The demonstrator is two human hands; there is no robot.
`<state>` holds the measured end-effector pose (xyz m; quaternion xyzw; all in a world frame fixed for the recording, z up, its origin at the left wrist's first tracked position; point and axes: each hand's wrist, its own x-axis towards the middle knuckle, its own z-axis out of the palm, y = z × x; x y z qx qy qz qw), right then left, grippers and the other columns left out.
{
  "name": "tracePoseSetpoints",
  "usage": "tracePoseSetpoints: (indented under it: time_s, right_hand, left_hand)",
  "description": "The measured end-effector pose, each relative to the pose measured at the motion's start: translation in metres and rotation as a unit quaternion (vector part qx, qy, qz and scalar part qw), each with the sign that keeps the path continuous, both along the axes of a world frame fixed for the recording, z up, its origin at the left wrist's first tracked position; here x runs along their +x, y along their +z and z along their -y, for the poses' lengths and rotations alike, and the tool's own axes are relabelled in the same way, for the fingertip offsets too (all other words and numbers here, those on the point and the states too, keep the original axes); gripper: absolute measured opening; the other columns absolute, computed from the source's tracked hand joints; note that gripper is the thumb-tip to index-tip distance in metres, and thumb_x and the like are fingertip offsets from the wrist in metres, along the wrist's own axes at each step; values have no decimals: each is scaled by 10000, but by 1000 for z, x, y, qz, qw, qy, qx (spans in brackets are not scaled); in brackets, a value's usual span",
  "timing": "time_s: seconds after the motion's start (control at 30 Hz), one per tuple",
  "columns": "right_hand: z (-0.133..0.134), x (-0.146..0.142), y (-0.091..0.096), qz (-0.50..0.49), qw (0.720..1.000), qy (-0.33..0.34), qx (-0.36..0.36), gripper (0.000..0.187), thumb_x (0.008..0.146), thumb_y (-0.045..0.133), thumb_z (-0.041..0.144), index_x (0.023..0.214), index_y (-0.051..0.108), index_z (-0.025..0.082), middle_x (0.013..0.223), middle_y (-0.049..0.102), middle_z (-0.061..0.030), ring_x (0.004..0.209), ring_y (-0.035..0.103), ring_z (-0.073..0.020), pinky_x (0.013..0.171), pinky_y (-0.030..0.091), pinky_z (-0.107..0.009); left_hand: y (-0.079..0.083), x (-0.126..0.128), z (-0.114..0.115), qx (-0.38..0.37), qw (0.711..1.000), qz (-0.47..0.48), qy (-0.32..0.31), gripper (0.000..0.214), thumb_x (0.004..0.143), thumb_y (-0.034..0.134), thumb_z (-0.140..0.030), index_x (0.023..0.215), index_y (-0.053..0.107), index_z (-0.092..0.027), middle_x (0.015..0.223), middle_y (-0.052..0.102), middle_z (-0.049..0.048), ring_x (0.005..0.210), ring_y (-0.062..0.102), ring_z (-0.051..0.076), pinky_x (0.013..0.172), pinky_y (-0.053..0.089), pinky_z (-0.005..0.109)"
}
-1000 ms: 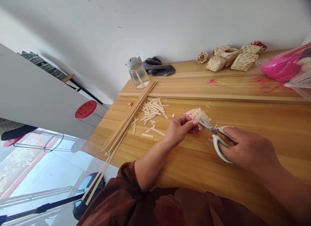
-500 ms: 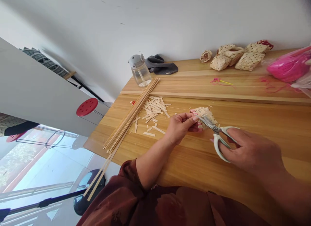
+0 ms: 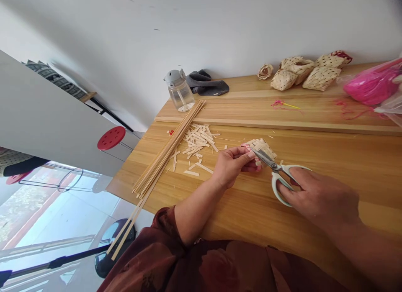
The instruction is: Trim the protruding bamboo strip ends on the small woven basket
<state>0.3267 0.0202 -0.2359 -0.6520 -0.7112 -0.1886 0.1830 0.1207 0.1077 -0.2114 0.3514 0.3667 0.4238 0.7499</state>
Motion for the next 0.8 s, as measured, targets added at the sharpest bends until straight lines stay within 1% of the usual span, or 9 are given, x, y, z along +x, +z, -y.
tracePoseSetpoints:
  time_s: [0.07,0.2,0.33,0.5,0.63,0.7,0.8]
  right_hand:
    - [1,-1,3,-3,1000,-3,-9,406,957,541,508,676,562,217,563,467,-29,570,357,-160,585,160,-317]
    - [0,-2,5,-60,997,20,-37,401,932,566,576,736,572,227,587,532,-17,551,427,-156,571,186,-296]
    - [-1,-3,3,-87,995,18,-53,402,909,587,586,725,527,233,575,520,-13,539,418,-154,560,198,-290]
    - [0,-4,-5,-97,992,5,-75,429,873,620,633,734,519,240,582,540,-3,542,415,-157,553,191,-287]
    - [0,-4,-12,-117,991,-1,-71,483,873,607,690,708,526,244,540,506,11,509,375,-147,543,189,-284]
    - [0,-5,-14,-128,989,-2,-70,484,878,604,679,687,525,242,525,486,11,501,360,-141,541,192,-289]
    - [-1,-6,-14,-124,990,-3,-67,439,883,592,620,672,540,239,524,469,5,507,351,-138,546,192,-296]
  left_hand:
    - [0,0,0,2,1000,1,3,665,495,1019,-589,815,675,-118,743,728,25,623,724,148,685,626,304]
    - [-2,1,-2,38,999,-7,8,626,536,1005,-572,829,687,-120,726,722,11,658,701,115,742,611,285]
    - [-4,2,-4,65,997,-33,1,597,537,1004,-547,821,698,-121,747,740,22,651,675,101,729,590,280]
    - [-7,5,-1,58,997,-55,-2,605,500,1001,-574,765,689,-129,705,730,20,623,673,114,701,594,292]
    - [-8,6,1,48,998,-49,4,615,490,1000,-581,747,660,-138,665,711,7,588,664,115,671,590,292]
    - [-9,7,1,43,998,-42,10,613,494,999,-579,740,646,-143,660,706,4,579,663,118,662,591,296]
    - [-9,7,1,36,999,-35,11,609,504,997,-580,743,647,-144,660,708,3,580,672,123,667,598,301]
